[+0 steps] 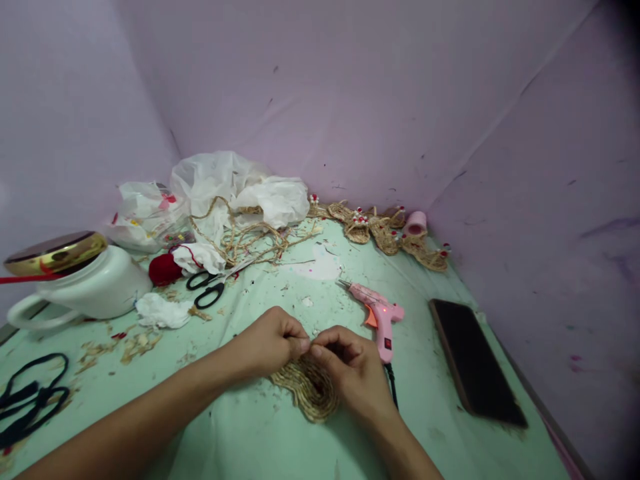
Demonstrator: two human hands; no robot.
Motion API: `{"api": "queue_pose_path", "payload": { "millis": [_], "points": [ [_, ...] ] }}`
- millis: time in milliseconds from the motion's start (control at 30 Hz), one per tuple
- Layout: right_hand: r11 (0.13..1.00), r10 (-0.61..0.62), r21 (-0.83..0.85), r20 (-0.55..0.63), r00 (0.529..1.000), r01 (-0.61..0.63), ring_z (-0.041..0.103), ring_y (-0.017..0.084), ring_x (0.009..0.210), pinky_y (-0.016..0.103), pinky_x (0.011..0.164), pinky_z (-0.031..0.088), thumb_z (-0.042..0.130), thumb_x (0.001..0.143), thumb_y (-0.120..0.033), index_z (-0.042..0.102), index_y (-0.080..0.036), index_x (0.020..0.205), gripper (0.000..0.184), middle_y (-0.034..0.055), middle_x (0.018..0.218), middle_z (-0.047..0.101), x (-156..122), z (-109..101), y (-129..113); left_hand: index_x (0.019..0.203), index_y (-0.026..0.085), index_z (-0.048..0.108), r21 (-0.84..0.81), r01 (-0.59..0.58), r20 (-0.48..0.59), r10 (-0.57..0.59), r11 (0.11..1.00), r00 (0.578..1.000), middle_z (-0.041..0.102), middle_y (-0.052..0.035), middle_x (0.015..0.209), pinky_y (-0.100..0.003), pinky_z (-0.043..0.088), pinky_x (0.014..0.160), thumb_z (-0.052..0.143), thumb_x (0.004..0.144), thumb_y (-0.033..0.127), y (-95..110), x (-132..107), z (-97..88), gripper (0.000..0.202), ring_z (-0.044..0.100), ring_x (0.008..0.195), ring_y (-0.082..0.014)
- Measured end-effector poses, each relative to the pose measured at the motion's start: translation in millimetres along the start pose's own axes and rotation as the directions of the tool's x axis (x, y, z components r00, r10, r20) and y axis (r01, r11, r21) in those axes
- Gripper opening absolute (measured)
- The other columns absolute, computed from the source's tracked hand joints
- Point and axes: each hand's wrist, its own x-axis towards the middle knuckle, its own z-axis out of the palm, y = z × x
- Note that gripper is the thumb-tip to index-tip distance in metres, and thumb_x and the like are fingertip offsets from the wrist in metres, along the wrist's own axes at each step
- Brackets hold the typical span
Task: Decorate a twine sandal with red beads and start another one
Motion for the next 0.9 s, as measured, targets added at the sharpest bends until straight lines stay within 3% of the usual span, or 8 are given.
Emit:
{"api": "queue_pose_path", "payload": {
  "millis": [200,300,433,533,633,733,800,900],
  "points": [
    [0.938,-0.327,-0.105,0.055,0.943,0.331,0.057,0.013,0.064,0.025,0.06,0.044,0.06,0.069,-0.007,0.059,-0.017,0.06,0.013,0.0013,0.067,0.061,0.8,-3.4,0.7,0.052,0.012,0.054,-0.115,0.041,-0.024,-0.044,0.993,0.999,0.038,0.0054,0.044,-0.022,0.019,0.043,0.054,0.056,0.029,1.5,3.4,-0.7,0.017,0.027,0.044,-0.0063],
    [0.896,-0.407,-0.151,0.09,0.909,0.417,0.059,0.013,0.065,0.024,0.061,0.045,0.058,0.07,-0.005,0.061,-0.017,0.061,0.015,0.002,0.069,0.063,0.6,-4.1,-1.6,0.053,0.012,0.055,-0.13,0.051,-0.06,-0.059,0.99,0.996,0.041,0.0047,0.044,-0.022,0.021,0.043,0.054,0.053,0.027,1.8,3.4,1.1,0.015,0.029,0.044,-0.0065],
    [0.896,-0.33,-0.3,0.043,0.943,0.327,0.059,0.015,0.067,0.027,0.062,0.046,0.061,0.072,-0.015,0.065,-0.017,0.077,0.007,0.0028,0.073,0.064,1.6,-8.5,-3.1,0.054,0.014,0.053,-0.127,0.017,-0.144,-0.035,0.992,0.989,0.041,0.005,0.046,-0.021,0.023,0.045,0.054,0.056,0.029,3.0,-0.5,1.7,0.015,0.031,0.046,-0.0075],
    [0.844,-0.229,-0.501,-0.018,0.973,0.189,0.06,0.017,0.07,0.029,0.063,0.044,0.055,0.077,-0.023,0.064,-0.017,0.09,0.017,0.0048,0.079,0.066,0.6,-9.6,-2.0,0.057,0.014,0.054,-0.01,-0.02,-0.287,0.017,1.0,0.958,0.042,0.0044,0.049,-0.022,0.026,0.047,0.053,0.063,0.031,-1.7,-5.2,0.1,0.018,0.034,0.049,-0.0089],
    [0.715,-0.144,-0.684,0.063,0.988,0.148,0.06,0.021,0.072,0.032,0.064,0.041,0.056,0.076,-0.028,0.066,-0.02,0.088,0.017,0.0049,0.079,0.067,-2.8,-5.3,-2.9,0.064,0.015,0.059,0.139,0.008,-0.441,0.054,0.99,0.896,0.05,0.0023,0.054,-0.023,0.03,0.051,0.051,0.069,0.031,-11.2,-10.8,-0.4,0.018,0.04,0.053,-0.0114],
    [0.627,-0.101,-0.759,0.144,0.984,0.175,0.059,0.022,0.072,0.032,0.061,0.038,0.057,0.075,-0.028,0.067,-0.022,0.082,0.014,0.0053,0.076,0.065,-6.1,0.0,-6.2,0.068,0.017,0.06,0.165,0.071,-0.529,0.028,0.984,0.848,0.053,0.0016,0.058,-0.023,0.032,0.054,0.05,0.072,0.032,-18.9,-16.7,2.9,0.018,0.043,0.055,-0.0127],
    [0.66,-0.081,-0.735,0.138,0.987,0.156,0.057,0.021,0.07,0.03,0.059,0.036,0.057,0.073,-0.027,0.066,-0.022,0.075,0.01,0.0046,0.073,0.064,-7.3,1.7,-7.4,0.066,0.017,0.058,0.103,0.083,-0.526,-0.017,0.991,0.85,0.051,0.0022,0.055,-0.023,0.032,0.052,0.05,0.072,0.034,-20.7,-19.9,7.0,0.02,0.042,0.054,-0.0123],
    [0.838,0.046,-0.545,0.063,0.997,-0.004,0.052,0.016,0.054,0.026,0.05,0.033,0.059,0.07,-0.028,0.062,-0.021,0.065,0.009,0.0014,0.058,0.06,-8.5,2.2,-5.7,0.064,0.016,0.057,-0.016,0.057,-0.46,-0.058,0.998,0.886,0.05,0.0021,0.054,-0.022,0.033,0.05,0.05,0.071,0.034,-18.8,-23.2,13.0,0.02,0.043,0.053,-0.0119]
  ]
}}
